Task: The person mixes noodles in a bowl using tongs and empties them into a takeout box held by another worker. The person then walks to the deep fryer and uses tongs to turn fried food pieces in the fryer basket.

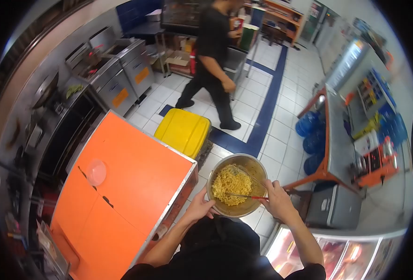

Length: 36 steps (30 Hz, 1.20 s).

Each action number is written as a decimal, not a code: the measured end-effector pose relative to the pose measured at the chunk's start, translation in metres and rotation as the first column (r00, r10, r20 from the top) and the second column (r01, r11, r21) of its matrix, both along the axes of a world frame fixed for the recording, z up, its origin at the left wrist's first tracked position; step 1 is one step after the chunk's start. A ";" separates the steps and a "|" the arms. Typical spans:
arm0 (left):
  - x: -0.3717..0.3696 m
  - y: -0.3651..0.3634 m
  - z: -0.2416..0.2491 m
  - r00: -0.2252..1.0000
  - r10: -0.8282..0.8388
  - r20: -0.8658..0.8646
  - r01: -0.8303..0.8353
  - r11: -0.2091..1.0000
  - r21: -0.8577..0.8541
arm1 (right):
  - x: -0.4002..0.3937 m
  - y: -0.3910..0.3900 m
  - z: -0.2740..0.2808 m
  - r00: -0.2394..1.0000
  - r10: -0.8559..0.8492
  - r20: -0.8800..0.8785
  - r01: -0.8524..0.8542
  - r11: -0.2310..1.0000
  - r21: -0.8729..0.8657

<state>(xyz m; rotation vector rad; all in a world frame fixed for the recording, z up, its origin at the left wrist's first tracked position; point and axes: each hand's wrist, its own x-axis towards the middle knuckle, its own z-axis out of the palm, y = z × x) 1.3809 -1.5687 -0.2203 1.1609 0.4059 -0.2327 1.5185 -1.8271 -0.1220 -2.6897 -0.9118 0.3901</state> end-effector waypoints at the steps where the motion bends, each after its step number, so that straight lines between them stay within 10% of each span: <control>1: 0.020 0.003 0.002 1.000 0.001 -0.007 -0.001 1.000 0.010 | 0.023 0.010 0.000 0.999 0.038 -0.002 -0.038 0.999 -0.005; 17: 0.304 0.097 -0.010 0.978 0.185 -0.098 -0.197 0.970 -0.142 | 0.293 0.097 -0.016 0.926 0.098 0.365 -0.121 0.992 0.040; 26: 0.458 0.159 -0.009 0.956 0.288 0.060 -0.289 0.957 0.007 | 0.442 0.150 0.043 0.991 0.135 0.001 -0.130 0.957 -0.259; 36: 0.571 0.176 -0.008 0.906 0.423 0.008 -0.423 0.905 -0.039 | 0.600 0.176 0.065 0.972 0.089 -0.215 -0.104 0.993 -0.060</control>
